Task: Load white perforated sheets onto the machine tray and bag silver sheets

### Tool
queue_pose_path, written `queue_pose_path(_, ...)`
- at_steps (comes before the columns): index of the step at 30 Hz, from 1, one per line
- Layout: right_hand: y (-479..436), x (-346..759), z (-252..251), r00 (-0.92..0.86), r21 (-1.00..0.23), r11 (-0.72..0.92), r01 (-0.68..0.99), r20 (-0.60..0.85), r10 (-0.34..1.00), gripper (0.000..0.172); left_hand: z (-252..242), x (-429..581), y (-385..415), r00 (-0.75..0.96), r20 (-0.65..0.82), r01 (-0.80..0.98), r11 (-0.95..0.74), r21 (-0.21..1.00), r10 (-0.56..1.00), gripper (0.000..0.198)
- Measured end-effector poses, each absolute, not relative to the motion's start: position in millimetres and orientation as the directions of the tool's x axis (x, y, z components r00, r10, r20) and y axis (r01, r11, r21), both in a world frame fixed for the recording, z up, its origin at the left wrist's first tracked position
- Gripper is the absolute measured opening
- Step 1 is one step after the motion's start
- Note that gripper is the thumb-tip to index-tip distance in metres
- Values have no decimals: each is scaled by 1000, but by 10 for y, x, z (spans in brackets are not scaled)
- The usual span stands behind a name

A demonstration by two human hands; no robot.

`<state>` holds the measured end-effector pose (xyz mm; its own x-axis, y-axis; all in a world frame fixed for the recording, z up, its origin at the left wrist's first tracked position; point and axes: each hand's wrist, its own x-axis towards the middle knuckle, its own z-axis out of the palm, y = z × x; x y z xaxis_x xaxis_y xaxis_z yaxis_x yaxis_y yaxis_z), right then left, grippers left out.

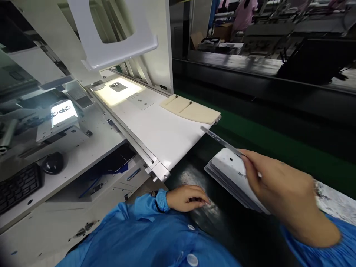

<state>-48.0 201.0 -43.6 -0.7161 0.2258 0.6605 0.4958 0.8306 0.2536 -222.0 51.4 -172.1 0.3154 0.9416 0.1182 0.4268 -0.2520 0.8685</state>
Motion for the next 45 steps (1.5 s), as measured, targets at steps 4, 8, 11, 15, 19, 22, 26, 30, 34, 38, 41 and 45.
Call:
queue_pose_path(4,1875,-1225,-191,-800,360,892,274,600,4,31,-1936,-2200,534,316,121,507,-275,817,941,26)
queue_pose_path(8,1765,-1856,-193,-913,269,935,230,392,111,46,-1871,-2206,552,335,88,521,-262,813,938,24)
queue_pose_path(11,1692,-2110,-266,-949,149,963,223,259,180,48,-1855,-2228,553,338,75,506,-248,826,938,24)
queue_pose_path(15,1575,-2137,-361,-963,15,975,220,164,215,47,-1878,-2240,552,327,80,474,-237,848,941,23)
queue_pose_path(19,1491,-2080,-385,-968,-3,971,240,70,239,59,-1888,-2243,560,337,99,451,-253,856,936,24)
queue_pose_path(22,1486,-2104,-375,-960,3,961,278,39,278,72,-1882,-2252,565,338,101,442,-252,861,936,25)
queue_pose_path(26,1504,-2164,-355,-952,19,952,306,42,305,78,-1879,-2260,562,343,93,430,-244,869,935,25)
queue_pose_path(30,1503,-2186,-341,-943,35,942,333,28,332,79,-1902,-2255,559,333,100,430,-245,869,938,25)
queue_pose_path(34,1510,-2193,-344,-943,21,943,332,31,331,79,-1925,-2247,567,334,96,431,-243,869,938,24)
queue_pose_path(38,1522,-2220,-327,-946,24,946,323,34,322,77,-1931,-2249,566,333,101,415,-242,877,937,23)
queue_pose_path(41,1517,-2241,-294,-940,28,940,339,-15,340,78,-1927,-2252,557,331,121,396,-254,882,936,23)
queue_pose_path(45,1507,-2244,-270,-938,14,938,345,-21,345,78,-1914,-2251,547,328,141,389,-270,881,934,24)
